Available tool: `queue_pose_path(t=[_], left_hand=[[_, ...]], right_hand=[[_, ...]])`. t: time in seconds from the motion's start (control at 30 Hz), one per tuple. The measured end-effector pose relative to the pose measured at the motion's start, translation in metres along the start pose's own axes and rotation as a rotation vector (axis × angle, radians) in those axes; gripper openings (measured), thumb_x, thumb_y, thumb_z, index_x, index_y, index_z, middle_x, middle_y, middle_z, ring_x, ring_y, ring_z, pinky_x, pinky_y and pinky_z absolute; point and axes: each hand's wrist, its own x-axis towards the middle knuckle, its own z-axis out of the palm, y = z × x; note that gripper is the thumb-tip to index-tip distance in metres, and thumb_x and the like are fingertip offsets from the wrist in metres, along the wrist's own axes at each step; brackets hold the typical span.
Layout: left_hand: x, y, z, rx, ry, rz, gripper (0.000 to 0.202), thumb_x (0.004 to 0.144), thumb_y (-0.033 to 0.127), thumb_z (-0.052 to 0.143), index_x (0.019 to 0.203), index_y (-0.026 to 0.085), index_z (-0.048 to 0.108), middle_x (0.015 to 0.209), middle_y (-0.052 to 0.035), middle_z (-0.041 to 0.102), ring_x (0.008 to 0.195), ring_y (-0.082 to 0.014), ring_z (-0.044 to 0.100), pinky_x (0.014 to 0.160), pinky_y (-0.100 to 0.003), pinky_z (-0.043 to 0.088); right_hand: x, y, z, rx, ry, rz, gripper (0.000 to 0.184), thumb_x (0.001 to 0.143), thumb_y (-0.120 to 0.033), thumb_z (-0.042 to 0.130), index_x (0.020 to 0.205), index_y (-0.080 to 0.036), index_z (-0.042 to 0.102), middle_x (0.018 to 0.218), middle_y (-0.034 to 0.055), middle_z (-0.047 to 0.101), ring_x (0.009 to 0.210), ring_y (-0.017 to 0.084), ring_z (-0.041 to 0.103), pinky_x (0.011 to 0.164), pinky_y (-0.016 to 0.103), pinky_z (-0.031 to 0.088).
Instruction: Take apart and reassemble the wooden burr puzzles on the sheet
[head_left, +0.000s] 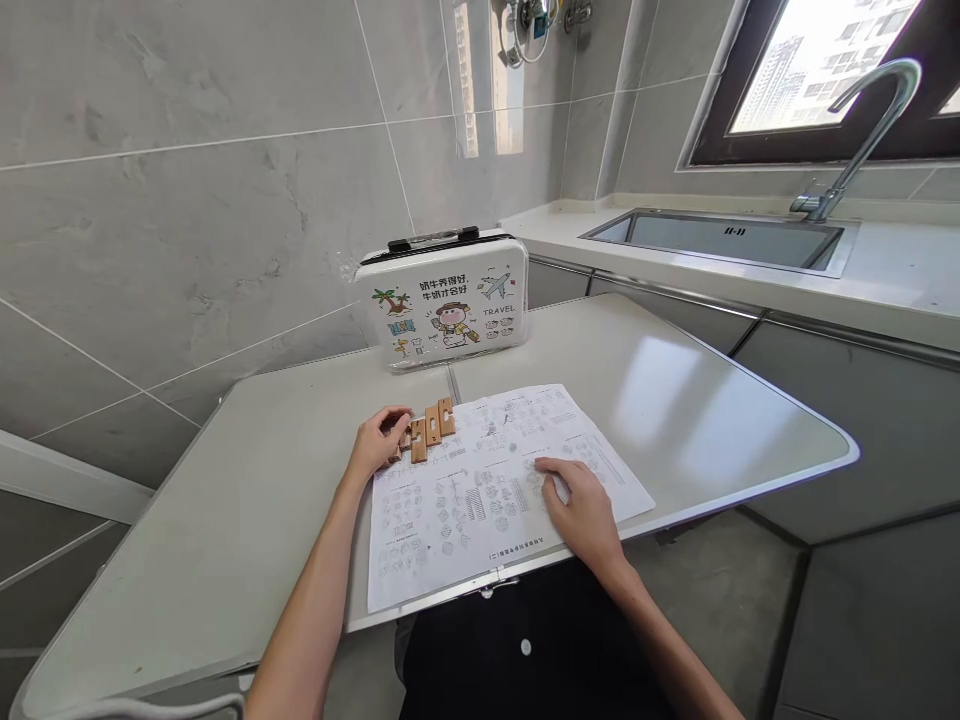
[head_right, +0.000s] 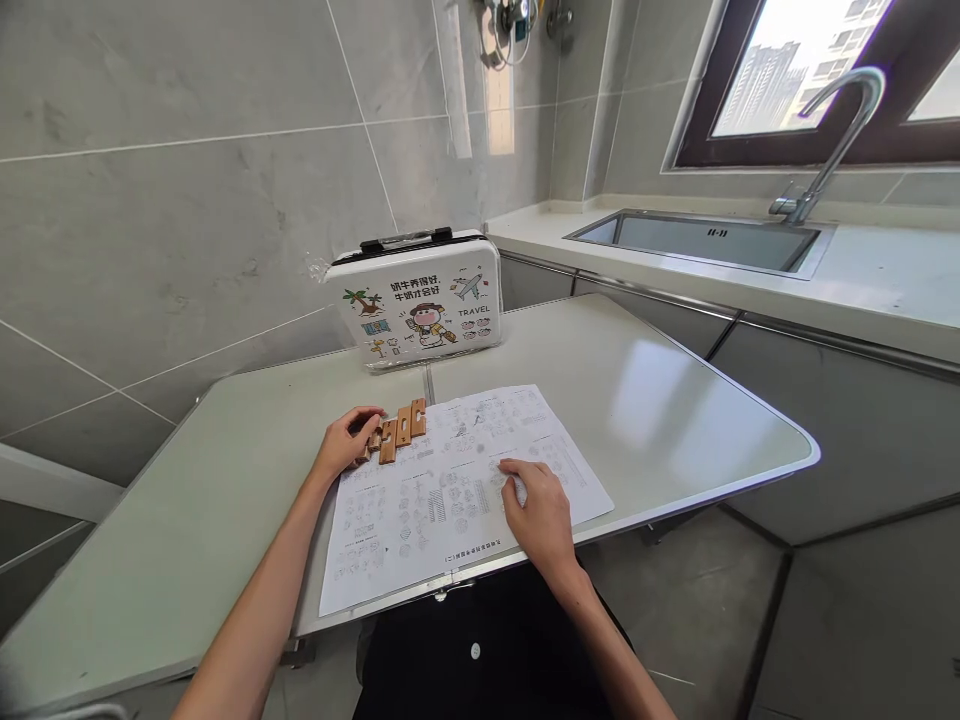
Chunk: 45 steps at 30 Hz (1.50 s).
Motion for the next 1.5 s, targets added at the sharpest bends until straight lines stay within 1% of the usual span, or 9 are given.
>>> queue_pose_path(t=[0.07,0.2,0.33,0.5,0.77,1.0,1.2,1.33,1.5], left_hand=[[-0.008,0.001,-0.003,0.024,-0.022,0.015,0.046,0.091,0.061,0.063,0.115,0.024,0.074,0.117,-0.0087,0.078,0.102,-0.0274,0.074,0.087,-0.037,0.060],[-0.019,0.001,-0.008,0.144,-0.055,0.120,0.051,0.091,0.059,0.064,0.127,0.023,0.067,0.131,-0.0103,0.071,0.117,-0.0291,0.068,0.099,-0.040,0.055],[-0.020,0.000,-0.006,0.251,-0.037,0.112,0.054,0.090,0.060,0.066,0.130,0.024,0.063,0.133,-0.0108,0.068,0.122,-0.0296,0.064,0.102,-0.043,0.053],[-0.020,0.001,-0.005,0.323,-0.022,0.116,0.055,0.092,0.062,0.064,0.132,0.024,0.062,0.133,-0.0109,0.067,0.121,-0.0299,0.063,0.101,-0.044,0.053],[-0.021,0.001,-0.005,0.423,0.047,0.183,0.049,0.096,0.062,0.061,0.126,0.024,0.065,0.122,-0.0112,0.071,0.112,-0.0302,0.066,0.100,-0.044,0.052],[-0.022,0.002,-0.004,0.409,-0.004,0.216,0.054,0.090,0.065,0.066,0.127,0.025,0.064,0.122,-0.0101,0.070,0.112,-0.0302,0.065,0.100,-0.045,0.052],[-0.020,-0.001,-0.004,0.447,0.020,0.262,0.051,0.093,0.064,0.064,0.126,0.025,0.064,0.122,-0.0103,0.070,0.114,-0.0308,0.065,0.102,-0.046,0.051],[-0.020,-0.002,-0.005,0.457,0.019,0.256,0.051,0.092,0.064,0.064,0.126,0.025,0.065,0.122,-0.0106,0.071,0.114,-0.0310,0.065,0.102,-0.046,0.051],[-0.019,-0.002,-0.006,0.488,0.041,0.256,0.052,0.092,0.066,0.064,0.124,0.025,0.065,0.122,-0.0104,0.072,0.112,-0.0312,0.066,0.101,-0.045,0.050]], right_hand=[[0.000,0.000,0.000,0.002,0.005,-0.005,0.030,0.098,-0.025,0.049,0.115,-0.024,0.074,0.119,0.0088,0.076,0.117,0.029,0.067,0.102,0.048,0.053],[0.001,0.001,0.000,-0.003,0.015,-0.016,0.030,0.097,-0.025,0.049,0.113,-0.023,0.075,0.117,0.0090,0.077,0.115,0.029,0.068,0.102,0.048,0.053],[0.001,0.001,0.000,-0.008,0.011,-0.013,0.030,0.097,-0.025,0.048,0.112,-0.023,0.074,0.117,0.0088,0.076,0.114,0.029,0.068,0.101,0.048,0.053],[0.001,0.001,0.000,-0.007,0.009,-0.014,0.029,0.097,-0.026,0.049,0.111,-0.024,0.074,0.115,0.0088,0.077,0.113,0.029,0.068,0.100,0.048,0.053],[0.000,0.000,-0.001,-0.001,-0.011,-0.002,0.029,0.098,-0.026,0.049,0.112,-0.024,0.074,0.116,0.0085,0.077,0.114,0.029,0.067,0.099,0.048,0.053],[0.000,0.000,-0.001,-0.010,0.000,-0.012,0.027,0.097,-0.025,0.049,0.110,-0.024,0.074,0.115,0.0081,0.077,0.114,0.029,0.067,0.100,0.048,0.052],[0.000,-0.001,-0.001,-0.009,-0.004,-0.009,0.028,0.098,-0.027,0.048,0.110,-0.024,0.073,0.115,0.0086,0.077,0.114,0.030,0.067,0.100,0.049,0.052],[0.000,0.000,-0.001,-0.010,-0.005,-0.015,0.028,0.098,-0.028,0.048,0.109,-0.024,0.073,0.114,0.0094,0.077,0.114,0.030,0.067,0.100,0.049,0.053],[0.000,-0.001,-0.001,-0.012,-0.006,-0.012,0.027,0.097,-0.027,0.049,0.109,-0.024,0.073,0.114,0.0081,0.077,0.113,0.029,0.067,0.100,0.048,0.053]])
